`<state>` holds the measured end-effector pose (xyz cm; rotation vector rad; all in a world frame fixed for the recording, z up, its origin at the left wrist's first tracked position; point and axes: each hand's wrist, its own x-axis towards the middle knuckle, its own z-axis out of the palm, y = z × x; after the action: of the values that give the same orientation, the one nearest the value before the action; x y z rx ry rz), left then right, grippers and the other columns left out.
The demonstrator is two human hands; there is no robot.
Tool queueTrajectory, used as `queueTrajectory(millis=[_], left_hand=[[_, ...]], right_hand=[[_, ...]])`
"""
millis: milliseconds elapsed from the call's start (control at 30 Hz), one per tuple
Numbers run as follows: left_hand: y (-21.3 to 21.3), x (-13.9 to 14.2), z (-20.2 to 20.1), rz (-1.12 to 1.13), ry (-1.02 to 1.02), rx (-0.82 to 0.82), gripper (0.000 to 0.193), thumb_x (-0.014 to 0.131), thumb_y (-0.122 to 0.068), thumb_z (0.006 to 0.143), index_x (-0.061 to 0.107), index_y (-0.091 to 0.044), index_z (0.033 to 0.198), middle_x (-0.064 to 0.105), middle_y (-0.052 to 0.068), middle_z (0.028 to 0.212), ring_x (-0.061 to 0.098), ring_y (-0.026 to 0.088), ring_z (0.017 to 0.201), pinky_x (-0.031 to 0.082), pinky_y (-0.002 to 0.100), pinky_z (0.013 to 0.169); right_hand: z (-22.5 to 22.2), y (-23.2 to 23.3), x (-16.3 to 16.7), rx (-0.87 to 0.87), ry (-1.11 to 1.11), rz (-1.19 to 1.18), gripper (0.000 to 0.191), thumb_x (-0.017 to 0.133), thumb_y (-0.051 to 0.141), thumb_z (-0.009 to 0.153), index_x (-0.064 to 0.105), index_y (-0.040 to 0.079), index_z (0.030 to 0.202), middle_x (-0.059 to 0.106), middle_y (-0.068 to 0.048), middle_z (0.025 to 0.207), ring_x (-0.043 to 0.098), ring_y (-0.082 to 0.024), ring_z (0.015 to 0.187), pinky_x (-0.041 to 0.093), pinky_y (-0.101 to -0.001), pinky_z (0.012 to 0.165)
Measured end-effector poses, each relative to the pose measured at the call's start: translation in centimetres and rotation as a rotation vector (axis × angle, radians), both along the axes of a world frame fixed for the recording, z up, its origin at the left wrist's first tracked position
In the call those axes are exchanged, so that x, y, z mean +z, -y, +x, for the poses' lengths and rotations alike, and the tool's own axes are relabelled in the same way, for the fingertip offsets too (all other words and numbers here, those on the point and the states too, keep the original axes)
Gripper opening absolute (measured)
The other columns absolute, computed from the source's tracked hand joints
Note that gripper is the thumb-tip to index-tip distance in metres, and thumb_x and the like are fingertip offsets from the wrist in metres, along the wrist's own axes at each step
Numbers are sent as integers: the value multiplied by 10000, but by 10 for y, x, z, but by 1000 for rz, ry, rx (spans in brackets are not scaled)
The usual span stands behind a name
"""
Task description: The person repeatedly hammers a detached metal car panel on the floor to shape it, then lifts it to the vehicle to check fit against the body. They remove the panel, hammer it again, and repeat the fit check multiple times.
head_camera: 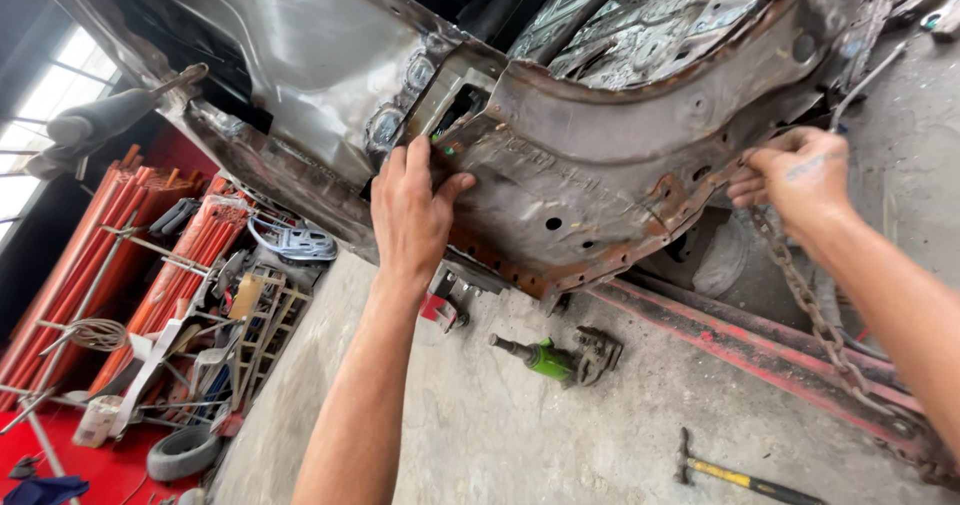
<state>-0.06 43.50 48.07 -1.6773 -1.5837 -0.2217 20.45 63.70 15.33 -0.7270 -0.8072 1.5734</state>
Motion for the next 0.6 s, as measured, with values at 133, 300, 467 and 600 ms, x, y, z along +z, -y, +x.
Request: queueTrajectory(millis=[133,300,467,600], left_hand=[[6,-7,10,61,-114,119,685,877,-340,770,609,-36,1323,635,180,1102,578,413,1014,481,506,832],[6,-12,13,64,-218,188,743,874,-268,780,559,-80,1425,521,238,1371,539,428,1124,444,529,896],[4,-14,13,16,-120,186,770,867,-232,772,518,-43,1432,520,220,1403,505,438,1229,412,543,995],[-7,-21,18,56,-89,98,819,879,-293,779,459,24,1406,456,297,1452,459,479,1268,377,565,1030]], right_hand=[[1,1,6,2,11,-45,136,640,21,957,606,-110,965,698,-208,791,698,-273,585,585,-377,484],[2,2,8,30,-40,-74,153,649,51,942,595,-90,969,694,-190,772,695,-259,555,575,-368,461],[2,10,14,15,-68,-90,161,640,63,941,592,-89,967,700,-179,758,686,-237,542,565,-347,450],[5,17,23,-32,26,-82,156,617,66,935,597,-83,974,704,-173,748,697,-226,543,555,-342,438]])
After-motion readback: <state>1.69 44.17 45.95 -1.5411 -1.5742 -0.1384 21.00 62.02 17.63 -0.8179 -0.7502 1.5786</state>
